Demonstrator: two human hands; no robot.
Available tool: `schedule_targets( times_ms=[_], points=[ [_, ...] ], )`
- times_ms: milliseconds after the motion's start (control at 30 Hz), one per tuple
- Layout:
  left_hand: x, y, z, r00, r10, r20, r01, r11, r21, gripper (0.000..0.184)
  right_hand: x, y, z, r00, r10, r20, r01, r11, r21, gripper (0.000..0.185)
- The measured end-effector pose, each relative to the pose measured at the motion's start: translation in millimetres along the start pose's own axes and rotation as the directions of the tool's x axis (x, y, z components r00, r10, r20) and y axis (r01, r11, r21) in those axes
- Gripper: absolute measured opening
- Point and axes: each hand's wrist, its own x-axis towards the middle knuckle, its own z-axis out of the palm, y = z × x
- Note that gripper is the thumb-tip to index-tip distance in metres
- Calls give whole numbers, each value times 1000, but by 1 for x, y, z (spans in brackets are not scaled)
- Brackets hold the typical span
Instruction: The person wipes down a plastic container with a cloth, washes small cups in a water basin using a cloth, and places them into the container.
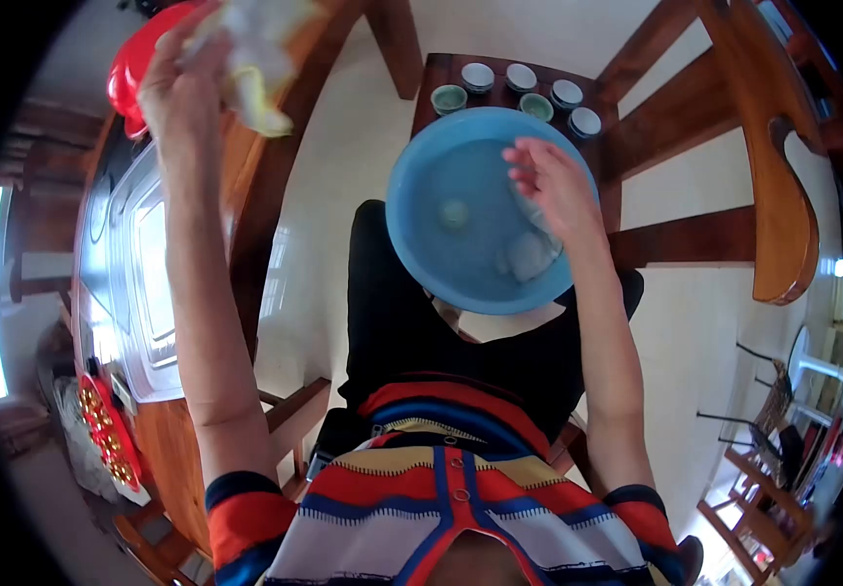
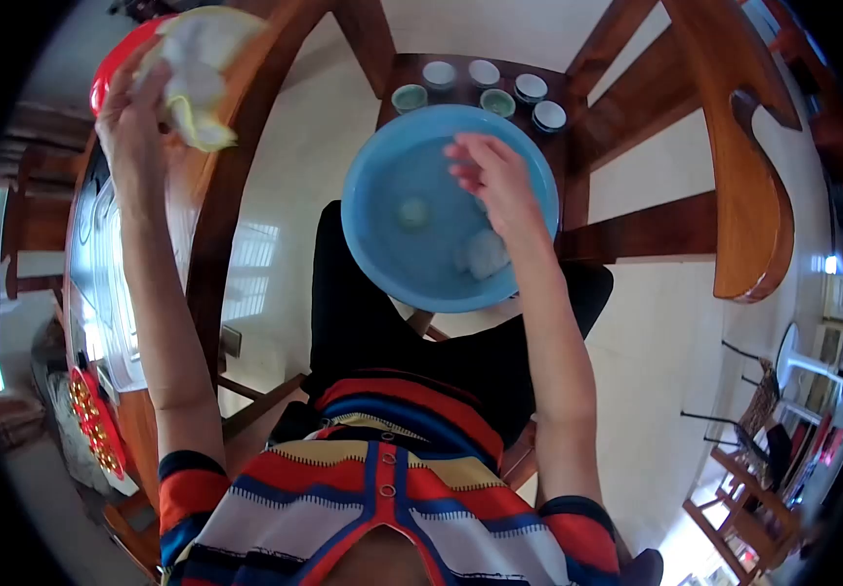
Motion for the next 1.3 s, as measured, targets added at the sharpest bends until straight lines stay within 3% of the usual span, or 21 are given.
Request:
schedule_targets(
  times_ms=[33, 100, 133, 200, 233, 300, 333, 433, 500, 600, 700, 800, 900, 1000, 1100, 1133, 1167, 1200, 1233, 1267, 1300],
  points=[
    [12, 2, 0, 985, 169, -37, -154, 954, 256, 27, 0, 12, -17, 1000, 2, -16, -2, 1000, 3, 23],
    [33, -33, -3, 973, 227, -46, -202, 929, 311, 27, 3, 36, -47, 981, -40, -188, -4, 974, -227, 22],
    [33, -40, 1, 962, 270, -43, -219, 855, 470, 27, 6, 48, -58, 981, -40, -191, -5, 973, -230, 22],
    [29, -61, 3, 920, 390, 36, -302, 648, 699, 28, 7, 71, -76, 978, -170, -120, 69, 810, -582, 22],
    [31, -80, -3, 922, 384, 50, -308, 648, 696, 28, 1, 72, -75, 978, -162, -134, 56, 815, -576, 22],
    [31, -108, -10, 947, 295, 131, -276, 529, 803, 31, -9, 70, -66, 953, -290, -91, 102, 585, -804, 19],
    [24, -116, -11, 947, 294, 128, -260, 469, 844, 34, -10, 74, -67, 953, -286, -102, 92, 591, -801, 19],
    [21, -129, -13, 949, 278, 146, -249, 382, 890, 35, -4, 88, -72, 918, -395, -30, 190, 505, -842, 16],
    [30, -138, -14, 969, 221, 115, -206, 450, 869, 34, 0, 92, -73, 866, -487, 110, 248, 228, -941, 16],
    [38, -148, -22, 947, 281, 155, -259, 386, 885, 34, 5, 91, -67, 882, -460, 105, 212, 188, -959, 19],
    [33, -147, -17, 957, 270, 109, -201, 339, 919, 32, 6, 93, -63, 891, -443, 99, 158, 98, -983, 25],
    [26, -144, -16, 941, 321, 104, -240, 419, 876, 33, 12, 102, -62, 872, -476, 112, 150, 42, -988, 32],
    [20, -125, -9, 942, 331, -54, -101, 434, 895, 41, 2, 96, -47, 883, -448, 141, 179, 43, -983, 34],
    [20, -125, -12, 930, 366, -32, -144, 445, 884, 42, -2, 103, -42, 872, -453, 186, 231, 45, -972, 35],
    [10, -96, -5, 966, 259, -5, -154, 589, 793, 37, -8, 100, -31, 874, -437, 212, 273, 82, -959, 35],
    [4, -79, 1, 983, 164, -86, -98, 854, 511, 32, -8, 97, -28, 873, -441, 208, 268, 78, -960, 35],
    [-3, -60, 8, 991, 41, -125, -22, 988, 151, 26, -9, 92, -22, 858, -456, 237, 351, 184, -918, 33],
    [-12, -38, 15, 991, 34, -126, -16, 990, 143, 26, -12, 87, -14, 842, -470, 264, 428, 286, -858, 32],
    [-23, -14, 22, 998, -55, -12, 53, 991, -125, 25, -15, 77, -4, 845, -465, 265, 424, 279, -862, 32],
    [-35, 1, 30, 987, -109, 118, 146, 916, -375, 23, -20, 62, 10, 883, -430, 188, 435, 602, -669, 36],
    [-47, 7, 39, 983, -90, 163, 144, 924, -355, 20, -27, 48, 24, 922, -365, 129, 386, 840, -380, 41]
  ],
)
